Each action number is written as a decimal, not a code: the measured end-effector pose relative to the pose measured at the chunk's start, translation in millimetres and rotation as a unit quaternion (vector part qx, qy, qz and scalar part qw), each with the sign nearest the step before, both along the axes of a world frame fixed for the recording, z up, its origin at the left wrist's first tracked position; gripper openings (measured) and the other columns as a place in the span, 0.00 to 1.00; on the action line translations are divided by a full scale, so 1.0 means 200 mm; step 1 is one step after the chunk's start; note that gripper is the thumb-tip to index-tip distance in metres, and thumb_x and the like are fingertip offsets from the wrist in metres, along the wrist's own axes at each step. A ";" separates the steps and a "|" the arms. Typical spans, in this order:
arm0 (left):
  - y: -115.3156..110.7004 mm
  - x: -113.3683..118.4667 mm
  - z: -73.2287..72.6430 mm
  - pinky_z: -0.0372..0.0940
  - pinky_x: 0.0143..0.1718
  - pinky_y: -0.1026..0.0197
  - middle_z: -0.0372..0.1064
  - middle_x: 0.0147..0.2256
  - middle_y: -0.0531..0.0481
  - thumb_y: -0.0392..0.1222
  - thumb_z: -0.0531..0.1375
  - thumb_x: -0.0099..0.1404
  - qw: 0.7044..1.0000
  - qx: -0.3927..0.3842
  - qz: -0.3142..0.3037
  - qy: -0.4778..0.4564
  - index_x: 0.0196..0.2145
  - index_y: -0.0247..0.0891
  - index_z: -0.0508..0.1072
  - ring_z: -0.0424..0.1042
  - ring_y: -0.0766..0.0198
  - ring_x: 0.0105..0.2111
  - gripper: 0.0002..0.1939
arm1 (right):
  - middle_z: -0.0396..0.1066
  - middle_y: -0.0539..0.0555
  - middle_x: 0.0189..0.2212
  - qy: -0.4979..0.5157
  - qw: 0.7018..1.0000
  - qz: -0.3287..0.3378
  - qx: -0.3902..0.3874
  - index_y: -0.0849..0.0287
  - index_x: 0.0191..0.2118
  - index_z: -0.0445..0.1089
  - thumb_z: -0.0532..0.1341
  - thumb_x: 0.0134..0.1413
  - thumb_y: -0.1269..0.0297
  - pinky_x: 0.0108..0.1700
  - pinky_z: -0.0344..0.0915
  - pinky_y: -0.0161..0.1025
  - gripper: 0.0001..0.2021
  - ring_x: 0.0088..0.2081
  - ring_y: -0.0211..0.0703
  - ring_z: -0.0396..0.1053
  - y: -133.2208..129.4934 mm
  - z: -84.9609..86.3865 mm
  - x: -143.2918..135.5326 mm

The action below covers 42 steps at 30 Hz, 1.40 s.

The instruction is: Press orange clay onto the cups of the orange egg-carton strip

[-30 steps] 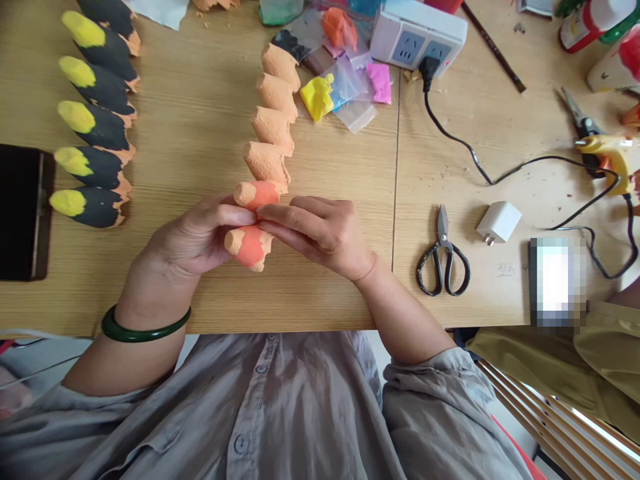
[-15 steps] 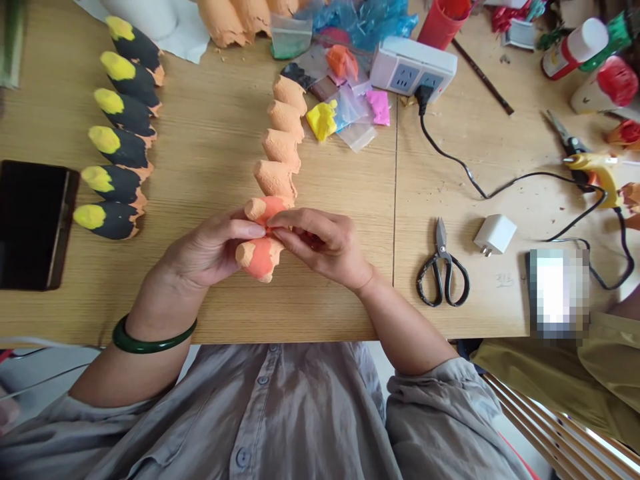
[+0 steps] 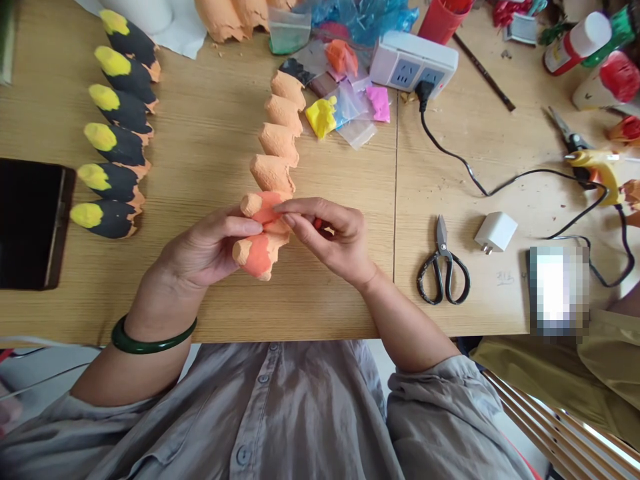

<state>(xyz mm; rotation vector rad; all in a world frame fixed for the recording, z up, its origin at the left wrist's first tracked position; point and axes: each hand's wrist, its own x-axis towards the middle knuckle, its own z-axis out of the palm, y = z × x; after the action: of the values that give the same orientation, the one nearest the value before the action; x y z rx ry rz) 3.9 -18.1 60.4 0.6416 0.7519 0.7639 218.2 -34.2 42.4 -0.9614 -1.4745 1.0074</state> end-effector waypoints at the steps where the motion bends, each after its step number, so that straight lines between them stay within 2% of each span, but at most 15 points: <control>1: 0.00 0.00 0.00 0.72 0.30 0.63 0.82 0.33 0.52 0.39 0.78 0.61 1.000 0.000 -0.005 -0.002 0.43 0.41 0.89 0.77 0.63 0.29 0.12 | 0.76 0.46 0.27 0.009 0.999 -0.006 -0.037 0.55 0.44 0.87 0.74 0.74 0.41 0.25 0.61 0.34 0.20 0.24 0.32 0.62 0.00 0.00 0.00; 4: -0.01 0.01 0.02 0.69 0.28 0.64 0.78 0.30 0.54 0.38 0.79 0.61 1.000 0.003 0.003 -0.010 0.37 0.39 0.87 0.71 0.66 0.27 0.07 | 0.69 0.44 0.24 0.060 0.987 0.009 -0.150 0.55 0.39 0.81 0.79 0.63 0.32 0.21 0.56 0.33 0.28 0.22 0.31 0.58 0.03 0.01 0.00; 7: -0.02 0.03 0.04 0.68 0.31 0.65 0.79 0.32 0.54 0.37 0.79 0.61 0.999 0.005 0.035 -0.004 0.36 0.40 0.88 0.69 0.67 0.30 0.07 | 0.69 0.43 0.24 0.102 0.960 0.076 -0.250 0.56 0.39 0.79 0.84 0.56 0.33 0.17 0.55 0.32 0.30 0.20 0.30 0.57 0.05 0.00 0.00; 9: -0.02 0.03 0.05 0.68 0.32 0.65 0.80 0.34 0.54 0.38 0.80 0.60 0.998 0.013 0.053 0.015 0.37 0.41 0.89 0.69 0.66 0.32 0.08 | 0.71 0.43 0.27 0.131 0.946 0.107 -0.278 0.56 0.41 0.79 0.86 0.54 0.36 0.18 0.58 0.31 0.30 0.22 0.31 0.60 0.06 0.00 0.01; 14: -0.03 0.03 0.04 0.69 0.35 0.63 0.82 0.38 0.54 0.41 0.82 0.59 0.997 0.023 0.052 0.047 0.42 0.44 0.90 0.75 0.64 0.37 0.14 | 0.73 0.44 0.30 0.167 0.927 0.157 -0.297 0.58 0.43 0.77 0.88 0.52 0.40 0.20 0.60 0.30 0.31 0.24 0.30 0.63 0.08 0.01 0.02; 18: -0.03 0.03 0.03 0.70 0.35 0.61 0.84 0.38 0.53 0.40 0.81 0.59 0.997 0.022 0.057 0.046 0.41 0.43 0.90 0.76 0.62 0.37 0.12 | 0.72 0.43 0.30 0.156 0.917 0.184 -0.319 0.58 0.40 0.75 0.88 0.51 0.41 0.20 0.60 0.30 0.31 0.24 0.30 0.64 0.09 0.01 0.03; 22: -0.04 0.05 0.02 0.72 0.34 0.66 0.83 0.36 0.55 0.41 0.81 0.60 0.997 0.028 0.062 0.029 0.40 0.43 0.90 0.76 0.65 0.35 0.11 | 0.72 0.43 0.28 0.138 0.915 0.187 -0.329 0.59 0.39 0.75 0.89 0.50 0.41 0.20 0.58 0.30 0.32 0.23 0.30 0.63 0.09 0.00 0.03; 28: -0.03 0.05 0.03 0.73 0.32 0.71 0.81 0.34 0.53 0.39 0.82 0.60 0.999 0.023 0.046 0.008 0.38 0.38 0.87 0.76 0.69 0.32 0.11 | 0.70 0.42 0.26 0.178 0.912 0.161 -0.333 0.59 0.36 0.76 0.90 0.48 0.45 0.19 0.56 0.29 0.29 0.22 0.28 0.59 0.08 0.01 0.01; 30: -0.02 0.05 0.02 0.73 0.30 0.70 0.80 0.34 0.53 0.42 0.81 0.62 0.999 0.017 0.040 -0.002 0.38 0.37 0.87 0.76 0.69 0.31 0.11 | 0.71 0.42 0.26 0.185 0.911 0.160 -0.332 0.59 0.35 0.77 0.91 0.47 0.47 0.20 0.56 0.29 0.29 0.22 0.28 0.59 0.07 0.01 0.00; 34: -0.02 0.04 -0.01 0.75 0.29 0.64 0.80 0.33 0.51 0.54 0.80 0.68 0.999 0.014 0.046 -0.015 0.39 0.36 0.87 0.78 0.64 0.30 0.18 | 0.72 0.43 0.27 0.192 0.915 0.148 -0.324 0.59 0.35 0.78 0.91 0.46 0.49 0.19 0.57 0.29 0.27 0.23 0.28 0.60 0.07 0.01 0.00; 39: -0.01 0.05 -0.02 0.76 0.29 0.61 0.80 0.31 0.49 0.57 0.80 0.71 0.999 0.032 0.032 -0.010 0.39 0.36 0.86 0.79 0.61 0.28 0.20 | 0.70 0.42 0.26 0.195 0.916 0.154 -0.314 0.58 0.33 0.76 0.91 0.47 0.49 0.20 0.57 0.28 0.28 0.22 0.27 0.58 0.07 0.00 0.00; 42: -0.01 0.04 -0.01 0.75 0.27 0.63 0.79 0.31 0.50 0.58 0.82 0.69 0.998 0.052 0.026 -0.011 0.36 0.37 0.84 0.78 0.62 0.27 0.22 | 0.68 0.40 0.25 0.198 0.905 0.181 -0.331 0.58 0.34 0.75 0.90 0.49 0.48 0.20 0.58 0.28 0.28 0.22 0.27 0.58 0.07 0.02 0.00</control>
<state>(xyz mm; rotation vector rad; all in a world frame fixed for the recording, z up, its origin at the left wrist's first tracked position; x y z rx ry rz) 12.5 -20.2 58.3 0.7078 0.7146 0.8600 218.9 -19.9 46.3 -0.8745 -0.9834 1.9330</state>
